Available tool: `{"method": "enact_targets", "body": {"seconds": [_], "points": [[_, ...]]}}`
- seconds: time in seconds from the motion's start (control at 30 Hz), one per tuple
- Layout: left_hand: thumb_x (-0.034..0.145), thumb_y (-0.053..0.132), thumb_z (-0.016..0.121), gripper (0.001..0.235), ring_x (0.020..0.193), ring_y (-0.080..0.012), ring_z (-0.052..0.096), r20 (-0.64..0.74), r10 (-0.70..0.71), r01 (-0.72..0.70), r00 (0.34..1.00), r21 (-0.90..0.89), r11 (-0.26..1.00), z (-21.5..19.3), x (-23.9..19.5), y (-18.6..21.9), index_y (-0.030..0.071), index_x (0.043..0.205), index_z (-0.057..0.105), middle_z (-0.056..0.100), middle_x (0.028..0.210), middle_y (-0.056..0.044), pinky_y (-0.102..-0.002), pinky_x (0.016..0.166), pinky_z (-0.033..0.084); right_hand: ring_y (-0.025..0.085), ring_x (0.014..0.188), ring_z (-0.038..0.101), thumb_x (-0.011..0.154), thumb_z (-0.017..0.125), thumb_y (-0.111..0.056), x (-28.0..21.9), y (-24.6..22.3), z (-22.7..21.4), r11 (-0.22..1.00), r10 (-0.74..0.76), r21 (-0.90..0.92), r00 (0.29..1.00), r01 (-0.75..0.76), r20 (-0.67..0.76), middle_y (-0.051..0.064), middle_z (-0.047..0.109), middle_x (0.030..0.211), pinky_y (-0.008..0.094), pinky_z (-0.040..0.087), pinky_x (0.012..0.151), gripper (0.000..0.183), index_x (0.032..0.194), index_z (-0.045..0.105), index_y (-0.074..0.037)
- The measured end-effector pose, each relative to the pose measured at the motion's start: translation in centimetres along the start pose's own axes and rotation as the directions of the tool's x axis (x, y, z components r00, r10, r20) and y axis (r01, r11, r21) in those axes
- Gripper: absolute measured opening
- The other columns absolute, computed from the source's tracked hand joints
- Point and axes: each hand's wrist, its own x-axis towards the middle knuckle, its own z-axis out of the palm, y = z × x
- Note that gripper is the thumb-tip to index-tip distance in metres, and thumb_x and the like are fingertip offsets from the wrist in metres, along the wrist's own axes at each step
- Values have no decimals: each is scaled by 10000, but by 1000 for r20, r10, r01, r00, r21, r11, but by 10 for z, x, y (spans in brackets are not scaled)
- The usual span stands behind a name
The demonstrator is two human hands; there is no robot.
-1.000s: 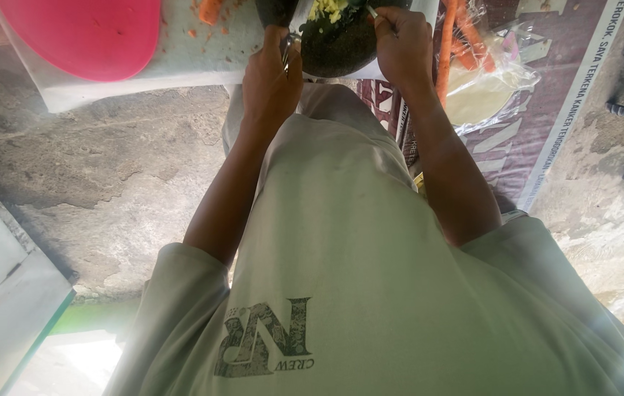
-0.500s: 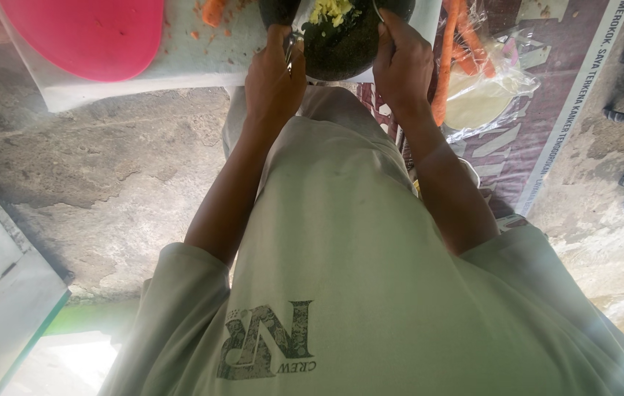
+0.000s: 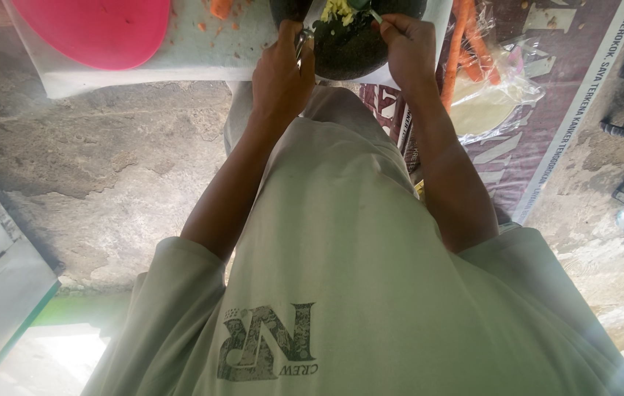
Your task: The person uses a pestle and mortar to grind a yellow vegetable, likely ginger, into a paste. They repeatedly press and scrape the contents with the pestle and a spoon to mix and refine the texture.
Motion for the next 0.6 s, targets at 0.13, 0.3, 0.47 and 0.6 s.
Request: {"method": "enact_targets", "body": {"seconds": [0.13,0.3,0.47,0.6], "points": [[1061,227,563,259,803,-438,740,27,14,-14,1000,-23,1000,-1,-3,-8,100,1272,481,750,942,-205,-538,666,558,118,870,731,1015,654,-111,2,-4,-3,999,-19,-41,1000,19,10,70,816,974,296,547,797,192,1133,787,-40],[1066,177,584,279,823,-450,732,11,159,-159,987,-13,987,-12,-4,-25,99,1314,482,756,967,-217,-533,662,558,293,961,771,1041,642,-121,0,-22,-9,926,-242,-294,970,236,16,134,812,1025,416,567,830,184,1148,786,-81],[1105,171,569,259,763,-346,757,72,147,-147,987,3,989,-12,-1,-30,100,1329,462,756,947,-180,-455,613,577,442,818,686,999,691,-190,-7,-34,-3,761,-233,-628,972,163,-30,184,745,880,547,523,704,165,1118,801,-164],[1103,150,555,299,704,-331,738,26,252,-253,967,76,964,-15,-9,-30,75,1370,444,741,992,-198,-414,546,582,407,905,713,1078,688,-222,-14,-36,-1,834,-184,-527,983,162,11,139,764,965,520,534,732,135,1076,720,-90]]}}
